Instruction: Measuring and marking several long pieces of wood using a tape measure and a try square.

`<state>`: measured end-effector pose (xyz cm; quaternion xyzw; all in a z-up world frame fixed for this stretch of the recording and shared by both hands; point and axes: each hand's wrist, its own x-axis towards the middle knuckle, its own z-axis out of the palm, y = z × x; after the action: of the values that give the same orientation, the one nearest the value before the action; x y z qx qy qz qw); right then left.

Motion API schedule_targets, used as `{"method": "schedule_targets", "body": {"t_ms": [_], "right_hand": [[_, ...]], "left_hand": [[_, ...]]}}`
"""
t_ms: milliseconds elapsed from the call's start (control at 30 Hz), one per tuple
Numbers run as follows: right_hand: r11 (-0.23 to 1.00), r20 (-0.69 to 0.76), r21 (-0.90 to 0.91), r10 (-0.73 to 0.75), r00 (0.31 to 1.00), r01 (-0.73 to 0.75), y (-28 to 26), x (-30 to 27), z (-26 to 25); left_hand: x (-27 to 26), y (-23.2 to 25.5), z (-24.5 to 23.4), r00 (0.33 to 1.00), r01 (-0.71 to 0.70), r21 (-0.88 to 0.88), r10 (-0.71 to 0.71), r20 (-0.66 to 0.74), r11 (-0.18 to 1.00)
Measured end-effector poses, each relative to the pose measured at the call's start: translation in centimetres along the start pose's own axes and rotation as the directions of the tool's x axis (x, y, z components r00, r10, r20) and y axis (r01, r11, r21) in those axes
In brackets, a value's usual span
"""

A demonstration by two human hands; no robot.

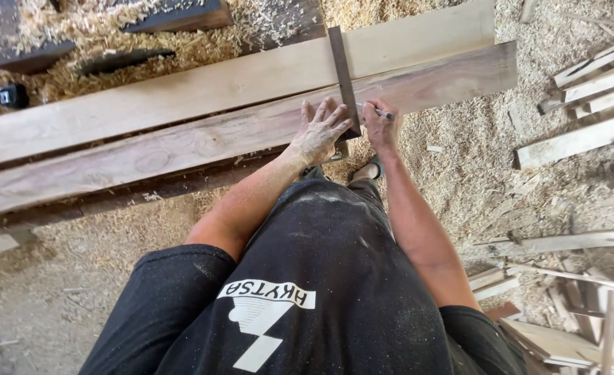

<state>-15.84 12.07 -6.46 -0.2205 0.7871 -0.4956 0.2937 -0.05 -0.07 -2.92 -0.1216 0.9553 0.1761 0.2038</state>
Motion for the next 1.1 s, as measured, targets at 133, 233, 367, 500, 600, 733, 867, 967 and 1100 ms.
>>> {"method": "schedule_targets", "body": {"t_ms": [133, 233, 367, 500, 600, 733, 867, 967, 1100], "right_hand": [[0.918, -0.024, -0.398, -0.015, 1.000, 0.004, 5.7, 0.1, -0.9], [0.997, -0.046, -0.079, -0.015, 0.999, 0.011, 0.9, -0.7, -0.5], [0.996, -0.008, 0.014, -0.083, 0.996, 0.083, 1.2, -0.7, -0.7], [0.856, 0.105, -0.506, 0.181, 0.978, -0.104, 1.8, -1.6, -3.4], [0.843, 0.118, -0.502, 0.289, 0.950, -0.194, 0.3, -2.1, -4.1], [0.905, 0.242, -0.335, 0.351, 0.904, -0.262, -0.1, -1.4, -3.8], [0.914, 0.411, -0.322, 0.370, 0.833, -0.247, 2.1, 2.1, -6.9], [0.924, 0.441, -0.249, 0.375, 0.815, -0.290, -0.5, 5.5, -10.1], [0.957, 0.455, -0.211, 0.274, 0.847, -0.197, -2.9, 9.9, -12.6]], "left_hand": [[-0.5, 0.4, -1.2, 1.000, 0.009, -0.030, -0.008, 0.013, 1.000], [0.0, 0.3, -0.2, 1.000, 0.011, -0.059, -0.012, -0.020, 0.998], [-0.2, 0.0, 0.2, 0.998, 0.018, -0.080, -0.023, -0.057, 0.997], [-0.2, 0.4, -0.3, 0.996, 0.035, -0.075, -0.041, -0.080, 0.997], [1.0, 0.2, 3.0, 0.980, 0.047, -0.064, -0.058, -0.191, 0.997], [1.4, 0.5, 4.1, 0.926, 0.069, -0.037, -0.078, -0.368, 0.997], [-2.9, 3.1, 2.0, 0.932, 0.168, -0.015, -0.164, -0.323, 0.986], [0.1, 5.6, 7.4, 0.628, 0.108, -0.459, -0.419, -0.656, 0.882], [-3.2, 11.9, 5.7, 0.167, -0.081, -0.808, -0.791, -0.588, 0.584]]}}
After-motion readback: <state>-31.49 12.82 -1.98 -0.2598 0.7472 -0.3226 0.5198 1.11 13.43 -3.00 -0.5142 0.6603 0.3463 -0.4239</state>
